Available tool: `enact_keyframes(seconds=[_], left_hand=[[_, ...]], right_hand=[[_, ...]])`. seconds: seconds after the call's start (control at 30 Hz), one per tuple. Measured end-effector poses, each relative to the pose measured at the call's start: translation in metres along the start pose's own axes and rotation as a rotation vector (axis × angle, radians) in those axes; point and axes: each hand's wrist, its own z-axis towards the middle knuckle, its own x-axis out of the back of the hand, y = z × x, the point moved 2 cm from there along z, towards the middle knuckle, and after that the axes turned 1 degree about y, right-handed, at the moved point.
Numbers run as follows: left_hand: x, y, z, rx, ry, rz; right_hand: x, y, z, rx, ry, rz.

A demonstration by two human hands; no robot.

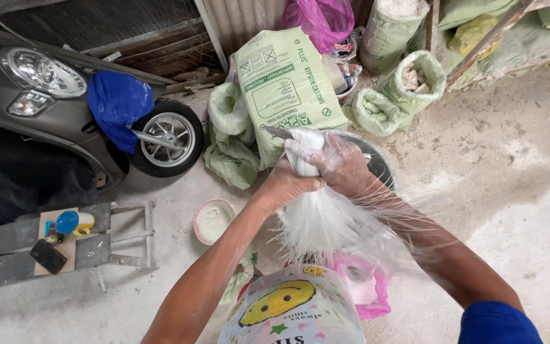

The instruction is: The person cuts strands of fiberglass from a bundle using a knife, gathers them together, and prepares them by hand near a large bucket of white powder.

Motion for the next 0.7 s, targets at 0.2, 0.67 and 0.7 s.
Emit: enact_keyframes(seconds=[0.2,0.67,0.7], left_hand=[[-0.011,0.037,-0.005,-0.094,-0.104,0.073],[-0.001,0.023,-0.009,0.305,0.277,0.098],[-0.003,0.024,-0.012,0.326,0.29,0.151]], right_hand=[[0.026,-0.014,0.015,-0.007,0.118,-0.171],[0.004,0.015,-0.001,0.072,0.127,-0.024],[0.003,0.015,-0.004,0.063,0.165,-0.134]])
